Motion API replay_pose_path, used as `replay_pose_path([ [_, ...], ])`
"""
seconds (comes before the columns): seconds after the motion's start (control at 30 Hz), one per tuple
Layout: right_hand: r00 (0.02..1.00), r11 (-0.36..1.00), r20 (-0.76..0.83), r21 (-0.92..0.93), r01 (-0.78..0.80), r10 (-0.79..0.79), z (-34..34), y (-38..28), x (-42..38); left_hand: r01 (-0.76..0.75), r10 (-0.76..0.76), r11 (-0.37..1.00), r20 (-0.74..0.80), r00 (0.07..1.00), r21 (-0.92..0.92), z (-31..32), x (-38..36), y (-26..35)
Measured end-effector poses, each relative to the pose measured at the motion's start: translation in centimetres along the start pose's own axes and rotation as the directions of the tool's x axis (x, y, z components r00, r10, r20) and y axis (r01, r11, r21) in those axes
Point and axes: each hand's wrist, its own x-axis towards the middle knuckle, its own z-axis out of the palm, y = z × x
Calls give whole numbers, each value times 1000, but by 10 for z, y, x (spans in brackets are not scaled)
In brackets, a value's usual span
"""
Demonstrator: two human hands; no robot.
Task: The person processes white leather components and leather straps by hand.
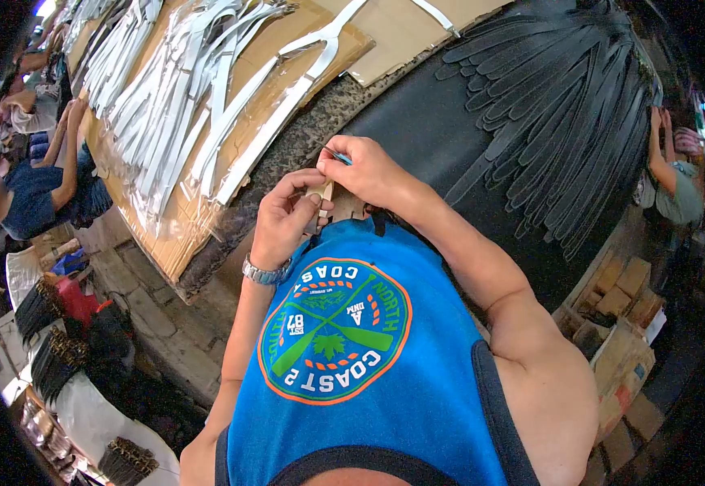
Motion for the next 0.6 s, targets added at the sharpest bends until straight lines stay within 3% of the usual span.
replay_pose_path([
  [0.13,969,985,-205,-126,116,-140,-3,1,-9,41,-41,999,12,999,35,-6,3,-2],
  [0.23,971,971,-176,-203,126,-163,-19,10,-19,77,-77,997,15,997,-8,-8,1,-4],
  [0.37,991,990,102,-119,-79,91,-21,14,-38,52,-53,995,-7,999,-89,-3,2,-4],
  [0.47,985,992,129,38,-121,116,-10,15,-38,63,-67,990,-22,998,-126,1,4,0],
  [0.5,996,998,80,43,-45,42,-5,20,-35,78,-81,988,-22,996,-130,1,5,1],
  [0.6,993,993,74,63,-98,94,-3,17,-33,70,-73,992,-22,997,-101,2,5,-3],
])
